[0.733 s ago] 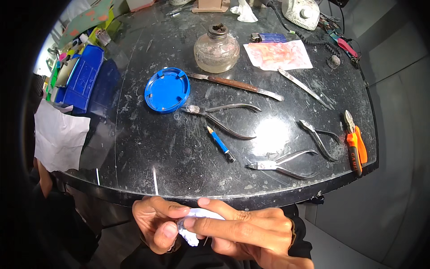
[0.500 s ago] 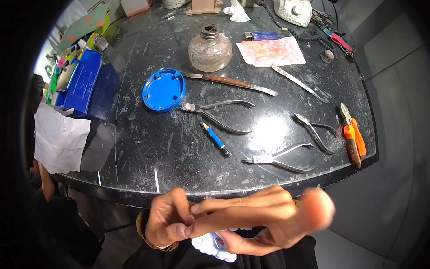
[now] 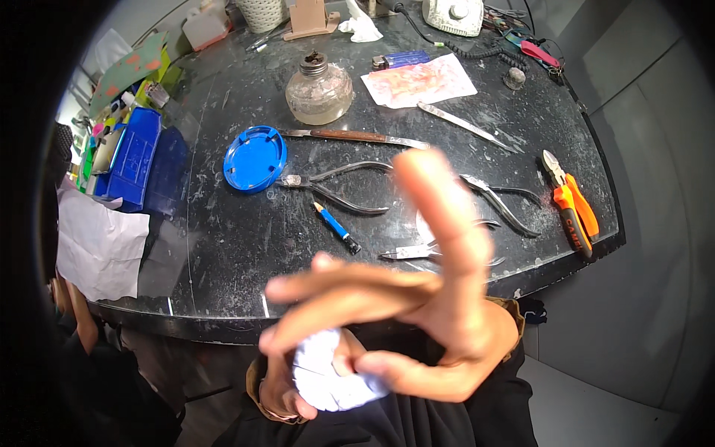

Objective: The person bends a thin metal wire with pliers, checks the fit by placing it against a dental cast of a lower jaw, and marks a point on the wire using a pencil.

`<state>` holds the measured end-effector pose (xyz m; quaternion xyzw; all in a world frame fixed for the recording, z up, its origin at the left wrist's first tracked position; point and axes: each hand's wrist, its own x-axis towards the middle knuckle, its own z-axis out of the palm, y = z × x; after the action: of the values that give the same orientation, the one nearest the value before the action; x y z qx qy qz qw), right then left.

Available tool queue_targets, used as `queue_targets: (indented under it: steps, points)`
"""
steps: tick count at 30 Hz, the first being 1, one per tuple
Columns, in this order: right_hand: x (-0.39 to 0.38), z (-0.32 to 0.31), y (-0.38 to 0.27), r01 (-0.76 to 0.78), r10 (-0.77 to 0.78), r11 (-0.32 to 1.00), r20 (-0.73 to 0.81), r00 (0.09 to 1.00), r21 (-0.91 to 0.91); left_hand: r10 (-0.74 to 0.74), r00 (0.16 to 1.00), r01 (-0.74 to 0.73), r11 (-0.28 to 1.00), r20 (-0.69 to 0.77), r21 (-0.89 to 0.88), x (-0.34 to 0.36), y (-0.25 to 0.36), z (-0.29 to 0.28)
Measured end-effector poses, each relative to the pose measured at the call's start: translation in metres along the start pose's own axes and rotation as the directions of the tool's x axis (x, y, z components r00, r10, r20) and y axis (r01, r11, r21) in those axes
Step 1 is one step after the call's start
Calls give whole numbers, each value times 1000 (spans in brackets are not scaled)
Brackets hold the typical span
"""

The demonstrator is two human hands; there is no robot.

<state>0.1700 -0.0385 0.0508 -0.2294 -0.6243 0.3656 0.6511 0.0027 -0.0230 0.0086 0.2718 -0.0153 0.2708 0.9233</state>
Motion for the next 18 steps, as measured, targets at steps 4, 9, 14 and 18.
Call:
queue_targets:
  steps: [4, 9, 14, 18]
  points:
    - [-14, -14, -10, 151, -195, 895, -63, 979, -421, 314, 937, -301, 948, -156, 100, 2, -5, 6]
    - [-22, 0, -18, 151, -158, 894, 20, 987, -421, 421, 904, -386, 876, -69, 290, 5, -7, 1]
    - [-23, 2, -15, 123, -125, 913, 21, 992, -389, 456, 889, -417, 848, -49, 326, 6, -7, -1]
    - [-23, 2, -16, 111, -111, 919, 23, 994, -377, 477, 878, -438, 831, -35, 343, 6, -8, -2]
